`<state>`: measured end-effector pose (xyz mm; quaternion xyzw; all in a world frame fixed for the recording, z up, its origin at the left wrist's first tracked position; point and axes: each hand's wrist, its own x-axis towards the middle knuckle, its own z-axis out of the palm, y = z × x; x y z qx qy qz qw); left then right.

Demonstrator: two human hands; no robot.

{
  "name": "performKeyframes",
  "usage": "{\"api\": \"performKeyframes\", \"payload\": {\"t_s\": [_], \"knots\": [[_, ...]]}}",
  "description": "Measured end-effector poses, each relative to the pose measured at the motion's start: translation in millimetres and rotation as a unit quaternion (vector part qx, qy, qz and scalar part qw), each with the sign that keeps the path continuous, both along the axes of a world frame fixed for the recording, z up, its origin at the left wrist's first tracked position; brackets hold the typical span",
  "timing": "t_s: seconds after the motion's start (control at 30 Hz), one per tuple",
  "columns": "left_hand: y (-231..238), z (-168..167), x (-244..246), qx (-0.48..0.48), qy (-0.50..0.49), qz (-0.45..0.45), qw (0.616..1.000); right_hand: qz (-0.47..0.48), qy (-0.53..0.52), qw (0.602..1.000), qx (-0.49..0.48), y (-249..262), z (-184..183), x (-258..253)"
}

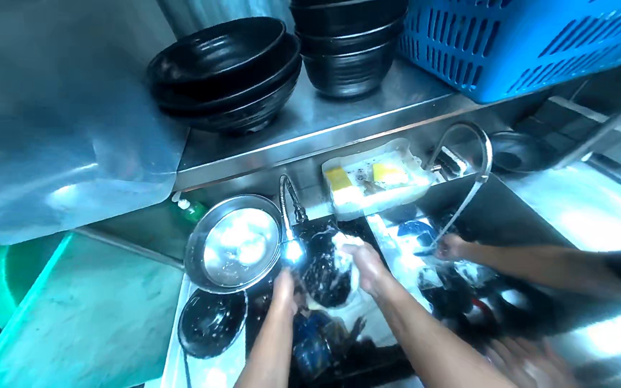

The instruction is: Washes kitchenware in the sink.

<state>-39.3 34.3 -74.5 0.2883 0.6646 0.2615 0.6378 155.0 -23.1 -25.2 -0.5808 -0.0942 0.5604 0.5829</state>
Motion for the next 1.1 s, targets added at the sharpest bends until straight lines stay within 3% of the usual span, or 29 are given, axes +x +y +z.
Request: {"api": "performKeyframes", "payload": {"t_s": [0.07,0.1,0.17,0.23,0.3,0.4,0.47,0.5,0.57,0.63,0.7,0.77,0.83,0.9,0.97,1.0,1.1], "knots": [[-12.3,-11.2,-2.5,-0.058,-0.13,0.045,0.989,-0.009,0.038,0.999,-0.003,-0.3,-13.6,15.8],[-17.4,-11.2,-1.0,-0.062,-0.187,0.074,0.978,-0.012,0.008,1.0,-0.012,1.5,-23.3,21.1],[-25.2,-6.5,5.9,-0.051,-0.209,0.148,0.965,-0.02,-0.154,0.984,-0.088,1.3,-45.5,22.7],[-27.0,5.5,16.6,-0.041,-0.184,0.206,0.96,-0.006,-0.33,0.928,-0.173,-8.4,-59.0,8.1],[-22.8,17.0,25.9,-0.012,-0.163,0.234,0.958,0.002,-0.438,0.892,-0.114,-24.8,-66.1,-28.7],[-17.7,16.6,29.4,0.113,-0.075,0.167,0.977,0.06,-0.597,0.799,0.041,-39.5,-72.6,-86.9],[-14.9,16.9,23.0,0.217,0.002,0.055,0.975,0.086,-0.671,0.732,0.074,-24.7,-60.9,-100.5],[-13.5,19.7,17.0,0.257,0.042,-0.006,0.965,0.097,-0.682,0.72,0.084,-12.4,-49.8,-100.6],[-11.8,30.6,1.0,0.305,0.114,-0.106,0.94,0.133,-0.64,0.753,0.082,19.1,-24.0,-89.5],[-17.3,43.7,-15.7,0.316,0.134,-0.142,0.929,0.221,-0.511,0.83,0.026,47.7,-9.3,-60.3],[-17.4,49.9,-25.2,0.33,0.093,-0.081,0.936,0.239,-0.338,0.91,-0.012,65.7,-16.0,-25.7],[-14.2,48.8,-28.8,0.289,0.05,0.028,0.956,0.199,-0.17,0.965,-0.025,54.4,-32.7,-5.6],[-7.4,32.4,-26.4,0.23,0.004,0.129,0.965,0.106,-0.013,0.994,-0.022,29.8,-40.9,-8.9],[-9.4,3.8,-12.2,0.165,-0.066,0.202,0.963,0.029,0.122,0.992,0.014,3.3,-34.6,-29.9],[-26.0,-18.8,13.6,0.095,-0.136,0.236,0.958,0.002,0.142,0.988,0.058,-19.2,-23.2,-54.0],[-36.6,-27.2,25.0,0.07,-0.164,0.225,0.958,0.004,0.1,0.992,0.078,-27.8,-16.4,-60.3],[-60.2,-45.0,46.3,0.023,-0.112,0.056,0.992,0.029,-0.118,0.985,0.12,-45.1,-0.4,-32.5]]}}
